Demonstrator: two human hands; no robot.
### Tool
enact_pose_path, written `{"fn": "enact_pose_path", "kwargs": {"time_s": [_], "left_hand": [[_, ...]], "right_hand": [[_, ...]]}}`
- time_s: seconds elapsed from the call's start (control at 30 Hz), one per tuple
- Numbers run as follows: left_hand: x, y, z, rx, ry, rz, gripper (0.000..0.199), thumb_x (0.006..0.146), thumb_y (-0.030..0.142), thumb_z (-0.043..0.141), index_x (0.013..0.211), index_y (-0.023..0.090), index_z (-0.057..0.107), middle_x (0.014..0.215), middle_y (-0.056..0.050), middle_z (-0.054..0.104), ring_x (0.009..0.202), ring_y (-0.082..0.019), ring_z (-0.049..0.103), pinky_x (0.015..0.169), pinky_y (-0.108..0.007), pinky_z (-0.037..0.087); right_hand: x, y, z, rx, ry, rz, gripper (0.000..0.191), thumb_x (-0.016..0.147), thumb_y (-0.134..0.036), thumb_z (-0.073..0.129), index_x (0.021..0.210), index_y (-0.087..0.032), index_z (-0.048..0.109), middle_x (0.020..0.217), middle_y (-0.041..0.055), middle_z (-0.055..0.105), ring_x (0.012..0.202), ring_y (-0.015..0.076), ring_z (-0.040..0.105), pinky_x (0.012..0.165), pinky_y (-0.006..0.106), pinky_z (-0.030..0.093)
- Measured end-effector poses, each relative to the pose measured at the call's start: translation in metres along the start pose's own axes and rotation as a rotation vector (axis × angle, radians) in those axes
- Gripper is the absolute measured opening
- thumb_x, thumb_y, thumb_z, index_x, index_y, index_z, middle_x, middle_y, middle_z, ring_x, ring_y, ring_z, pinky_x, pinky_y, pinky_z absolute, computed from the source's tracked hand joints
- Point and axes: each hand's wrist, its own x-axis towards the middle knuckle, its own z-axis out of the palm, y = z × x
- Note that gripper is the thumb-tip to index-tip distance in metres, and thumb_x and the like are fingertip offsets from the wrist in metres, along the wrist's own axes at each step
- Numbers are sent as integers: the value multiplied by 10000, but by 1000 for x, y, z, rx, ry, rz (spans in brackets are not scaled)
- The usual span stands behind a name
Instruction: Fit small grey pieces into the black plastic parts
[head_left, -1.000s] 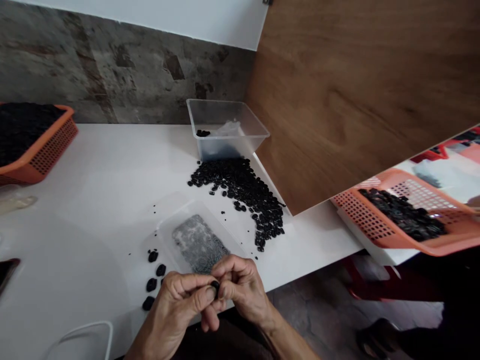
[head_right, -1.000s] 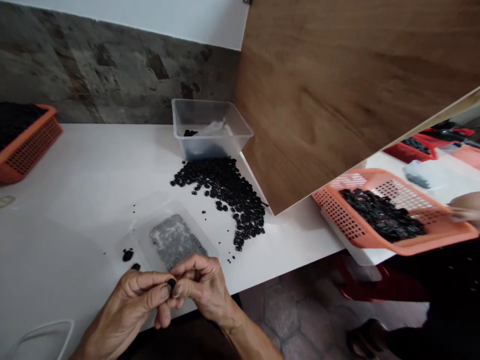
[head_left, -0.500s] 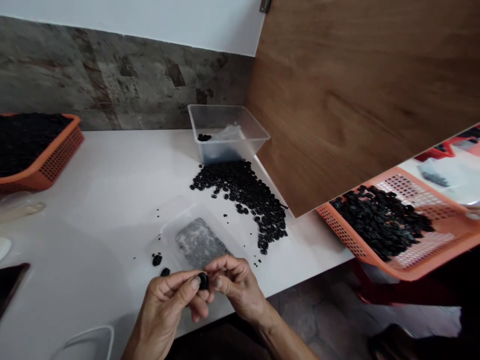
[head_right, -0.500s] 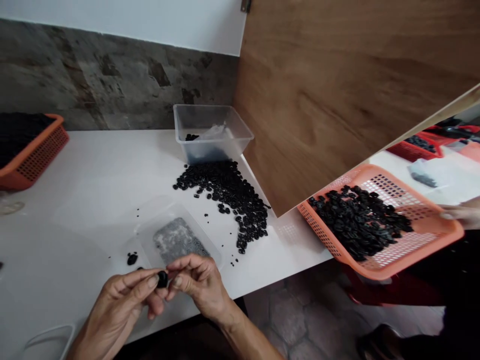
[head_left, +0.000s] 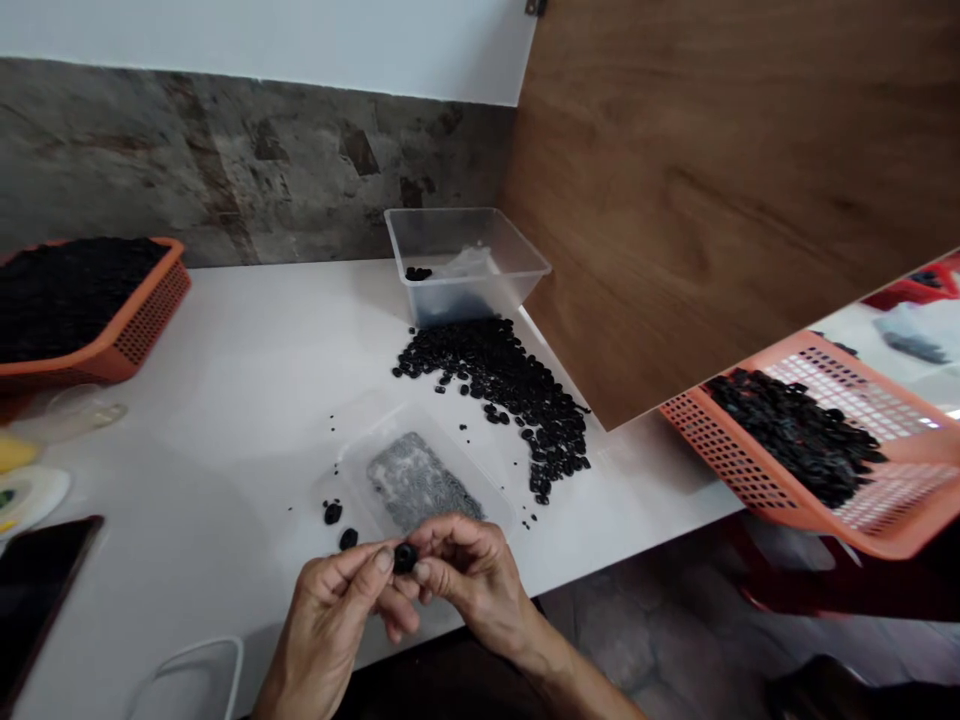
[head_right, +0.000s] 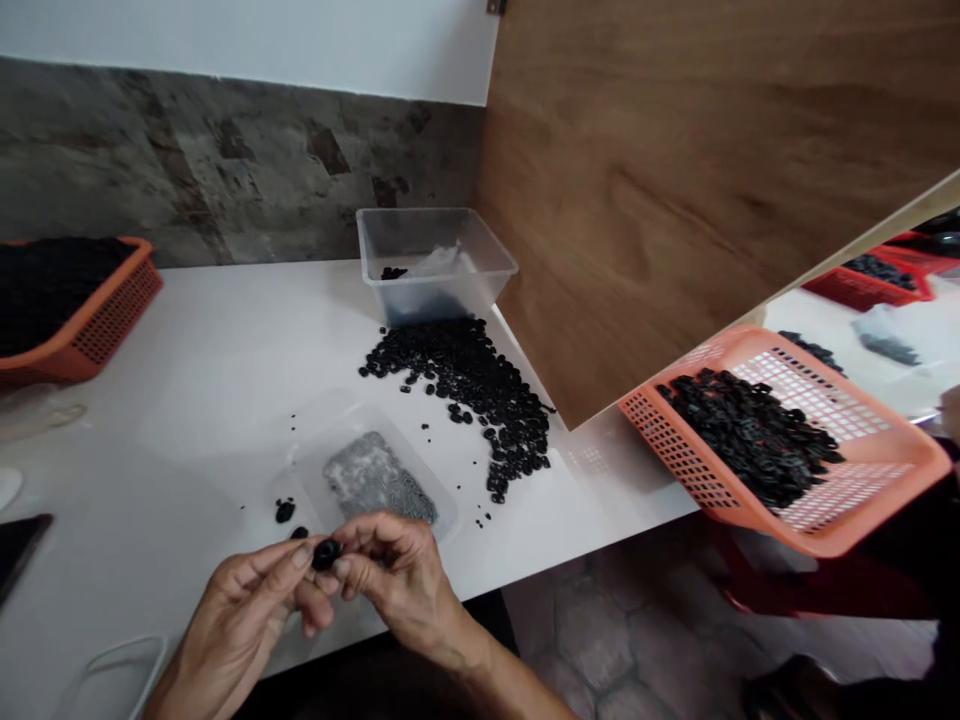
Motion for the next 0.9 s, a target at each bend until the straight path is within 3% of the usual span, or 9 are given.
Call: {"fn": "enact_pose_path", "kwargs": {"time_s": [0.1,0.2,0.3,0.37,0.5,0.7,0.9], "left_hand": [[2,-6,-4,-16,46,14,353,675,458,770,826,139,773,516,-40,657,468,-142,588,462,-226,466],[13,-16,-19,50,245,103,356,645,448,792,833,147,759,491,-18,652,481,-143,602,448,-201,445],[31,-25,-45,241,397,156,439,652,477,770,923,133,734,513,-16,671,553,-165,640,482,-199,456],[42,-30,-64,392,383,90,535,655,511,738,1000,103,722,515,-23,671,632,-220,681,518,-232,483],[59,-35,-88,768,408,107,488,755,448,605,1120,142,707,542,-4,686,617,-242,700,542,-265,491],[71,-38,-81,1320,312,275,384,843,296,463,1079,148,727,922,-91,771,762,-265,726,638,-277,510],[74,-38,-64,1563,267,35,379,935,231,385,1202,161,645,1093,-101,730,952,-276,693,760,-318,492]], "right_hand": [[-3,-2,5,-151,-20,-49,157,844,-295,677,934,-167,666,698,8,632,611,107,593,571,213,477],[-4,-14,-7,-567,34,-256,123,891,-253,606,960,-173,669,781,39,656,709,142,613,650,246,482],[9,-31,-44,-1032,272,-448,160,930,-207,522,1003,-171,660,842,63,673,740,156,623,661,249,476],[26,-38,-76,-1368,445,-418,188,947,-204,476,974,-172,660,842,64,684,729,163,630,672,260,477],[65,-35,-126,-1553,426,-336,202,896,-103,501,984,-153,676,913,88,698,830,200,635,773,302,455],[96,-27,-142,-1820,337,-217,170,885,-116,530,872,-152,695,891,108,669,894,240,555,805,344,352],[93,-25,-148,-1947,255,-181,176,883,-81,517,832,-158,667,836,78,652,847,217,518,772,329,298]]}}
